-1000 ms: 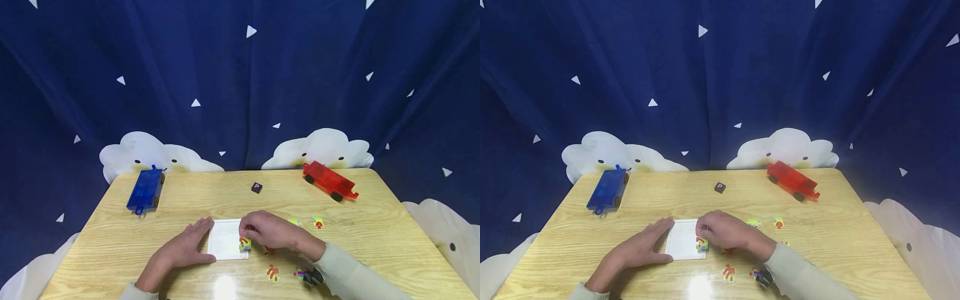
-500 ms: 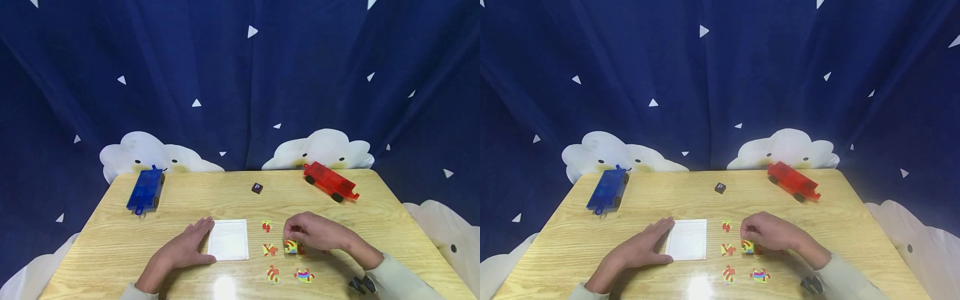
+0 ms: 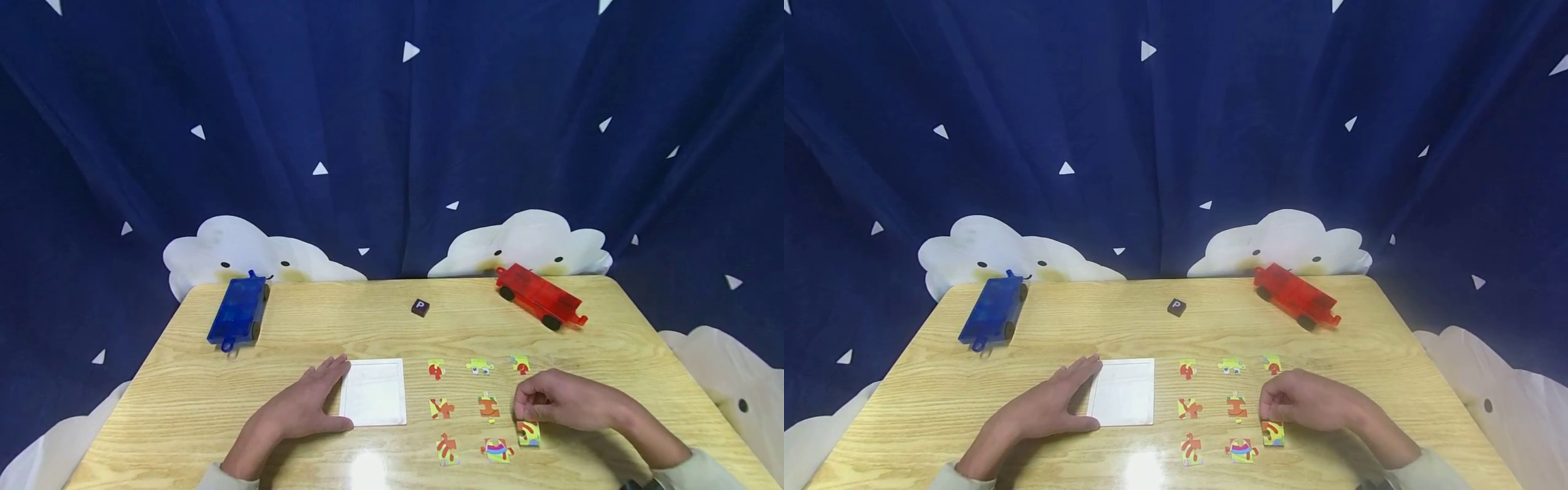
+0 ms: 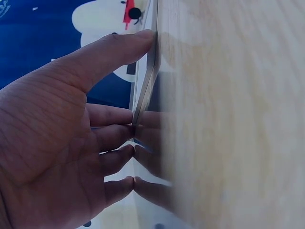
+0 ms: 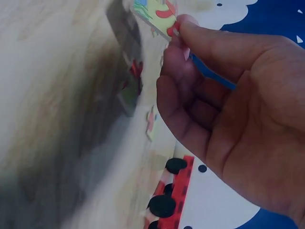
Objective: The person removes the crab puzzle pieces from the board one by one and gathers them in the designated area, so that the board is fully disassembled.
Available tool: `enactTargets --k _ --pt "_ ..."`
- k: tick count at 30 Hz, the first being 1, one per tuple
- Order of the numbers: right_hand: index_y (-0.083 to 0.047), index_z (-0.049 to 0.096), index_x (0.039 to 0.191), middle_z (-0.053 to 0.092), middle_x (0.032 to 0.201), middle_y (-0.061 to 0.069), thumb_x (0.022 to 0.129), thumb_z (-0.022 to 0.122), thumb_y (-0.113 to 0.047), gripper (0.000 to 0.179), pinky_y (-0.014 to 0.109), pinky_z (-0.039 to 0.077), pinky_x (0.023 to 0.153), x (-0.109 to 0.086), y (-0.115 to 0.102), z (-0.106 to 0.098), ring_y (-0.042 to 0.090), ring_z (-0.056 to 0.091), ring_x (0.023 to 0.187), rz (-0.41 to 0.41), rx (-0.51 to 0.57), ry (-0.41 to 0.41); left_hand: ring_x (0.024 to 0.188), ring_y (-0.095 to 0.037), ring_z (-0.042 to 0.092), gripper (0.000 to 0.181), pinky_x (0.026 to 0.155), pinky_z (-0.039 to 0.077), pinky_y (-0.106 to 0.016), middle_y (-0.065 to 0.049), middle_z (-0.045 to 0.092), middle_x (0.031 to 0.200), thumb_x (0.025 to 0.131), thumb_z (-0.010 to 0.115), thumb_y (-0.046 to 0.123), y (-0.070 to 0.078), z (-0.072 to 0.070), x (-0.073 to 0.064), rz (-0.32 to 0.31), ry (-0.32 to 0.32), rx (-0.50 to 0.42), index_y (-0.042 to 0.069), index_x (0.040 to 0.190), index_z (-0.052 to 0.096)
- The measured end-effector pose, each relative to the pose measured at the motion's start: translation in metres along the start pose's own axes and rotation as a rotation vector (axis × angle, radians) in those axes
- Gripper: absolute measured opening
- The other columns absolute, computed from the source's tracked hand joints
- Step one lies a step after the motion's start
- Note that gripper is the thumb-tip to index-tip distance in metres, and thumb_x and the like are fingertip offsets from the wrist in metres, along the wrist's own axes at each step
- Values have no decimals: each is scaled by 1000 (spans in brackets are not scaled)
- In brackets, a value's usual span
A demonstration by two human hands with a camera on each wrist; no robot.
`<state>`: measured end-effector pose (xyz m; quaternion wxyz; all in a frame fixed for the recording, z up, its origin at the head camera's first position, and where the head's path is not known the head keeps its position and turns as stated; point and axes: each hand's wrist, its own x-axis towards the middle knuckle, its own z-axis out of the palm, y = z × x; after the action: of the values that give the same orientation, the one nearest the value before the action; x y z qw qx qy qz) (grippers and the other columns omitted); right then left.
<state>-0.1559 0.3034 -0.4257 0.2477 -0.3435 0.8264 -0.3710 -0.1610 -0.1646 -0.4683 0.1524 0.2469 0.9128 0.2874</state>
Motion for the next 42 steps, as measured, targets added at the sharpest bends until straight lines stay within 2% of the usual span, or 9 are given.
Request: enactTargets --k 9,27,37,42 --pt "-15 72 96 63 84 -10 102 64 -14 9 24 48 66 -10 15 6 -1 53 76 6 64 -37 152 -42 22 102 119 16 -60 -21 26 165 85 82 49 0 -3 -1 8 -8 -1 -3 158 33" --pt "-14 71 95 61 81 -13 102 65 -11 10 23 47 64 -12 15 8 -2 53 74 4 64 -34 152 -41 21 102 119 16 -60 -20 26 166 85 83 48 1 -4 -2 6 -7 -19 -1 159 33" --pt "-17 69 96 59 82 -15 102 64 -10 10 23 46 63 -10 13 10 0 54 75 -33 -5 25 152 -41 20 101 120 15 -59 -20 25 166 87 81 48 -1 -3 -3 12 -2 -5 -2 159 32" --pt "-20 70 103 61 87 -15 103 64 -13 10 24 48 66 -5 1 11 1 55 78 -15 -120 102 152 -43 19 101 119 15 -62 -22 24 166 88 79 49 -3 -2 -5 33 -5 -17 -3 159 30"
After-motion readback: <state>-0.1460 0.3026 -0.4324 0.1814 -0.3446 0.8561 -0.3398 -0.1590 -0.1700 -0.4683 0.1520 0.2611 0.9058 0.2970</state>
